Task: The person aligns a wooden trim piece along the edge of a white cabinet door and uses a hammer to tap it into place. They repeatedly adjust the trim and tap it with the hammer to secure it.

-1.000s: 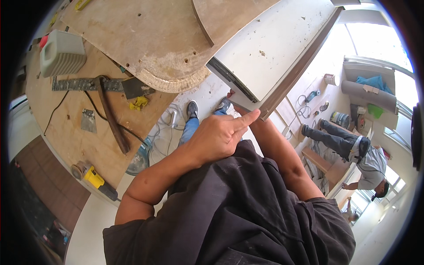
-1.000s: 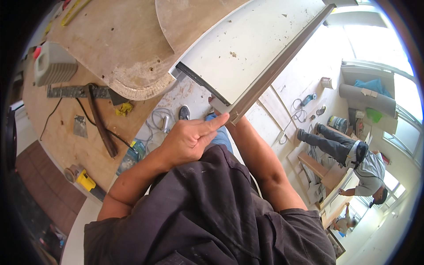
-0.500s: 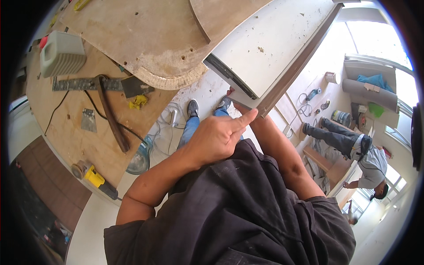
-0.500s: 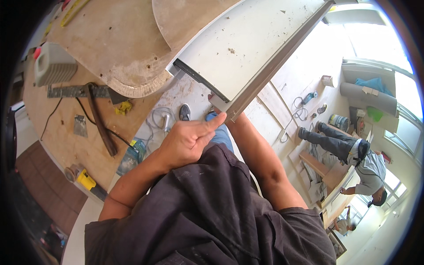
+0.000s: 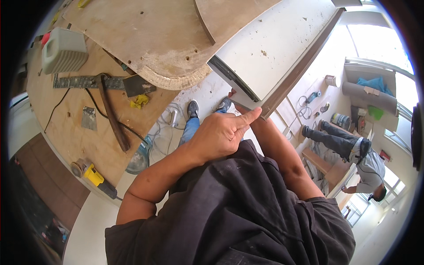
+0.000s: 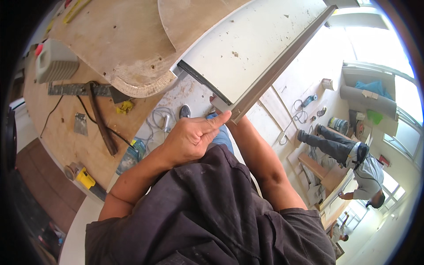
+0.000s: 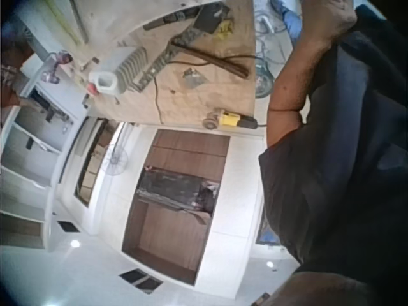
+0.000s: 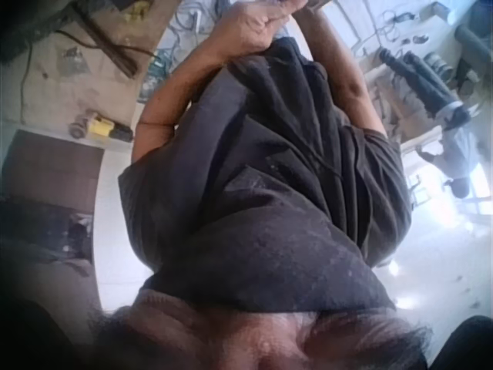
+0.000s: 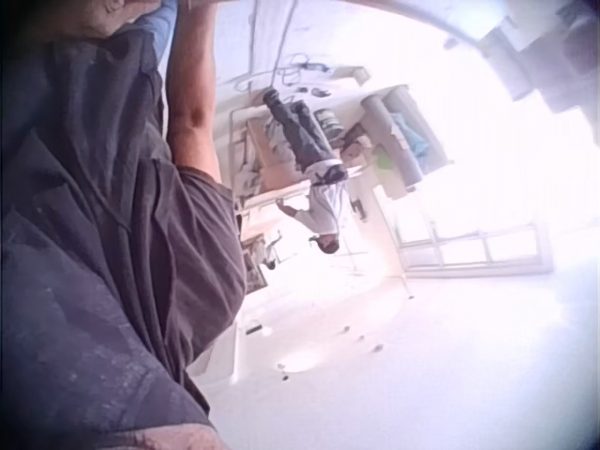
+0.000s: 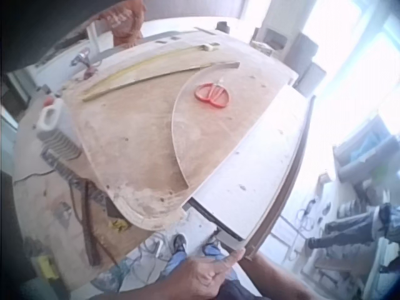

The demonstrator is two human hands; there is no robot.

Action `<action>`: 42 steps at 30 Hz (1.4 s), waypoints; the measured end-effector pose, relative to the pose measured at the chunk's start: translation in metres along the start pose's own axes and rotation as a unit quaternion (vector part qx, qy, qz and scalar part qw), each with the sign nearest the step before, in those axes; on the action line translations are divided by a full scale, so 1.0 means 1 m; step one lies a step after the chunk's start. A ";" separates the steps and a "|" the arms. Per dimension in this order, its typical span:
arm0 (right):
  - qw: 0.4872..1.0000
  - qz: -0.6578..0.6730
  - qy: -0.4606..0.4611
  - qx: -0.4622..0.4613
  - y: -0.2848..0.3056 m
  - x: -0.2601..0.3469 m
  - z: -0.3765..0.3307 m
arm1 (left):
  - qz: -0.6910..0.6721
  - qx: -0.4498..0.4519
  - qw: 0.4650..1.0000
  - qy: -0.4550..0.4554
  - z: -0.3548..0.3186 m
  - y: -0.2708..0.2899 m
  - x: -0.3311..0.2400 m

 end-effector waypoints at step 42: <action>0.998 0.005 -0.036 -0.047 0.002 0.002 -0.004 | 0.031 0.007 0.999 0.001 -0.005 0.002 0.001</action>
Point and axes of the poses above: each hand's wrist, its own z-axis towards the middle knuckle, its own y-axis out of the back of the hand, x = y × z, the point moved 6 cm from there along z, towards the middle knuckle, and after that the axes turned 8 degrees about x, right-handed, at the moved point
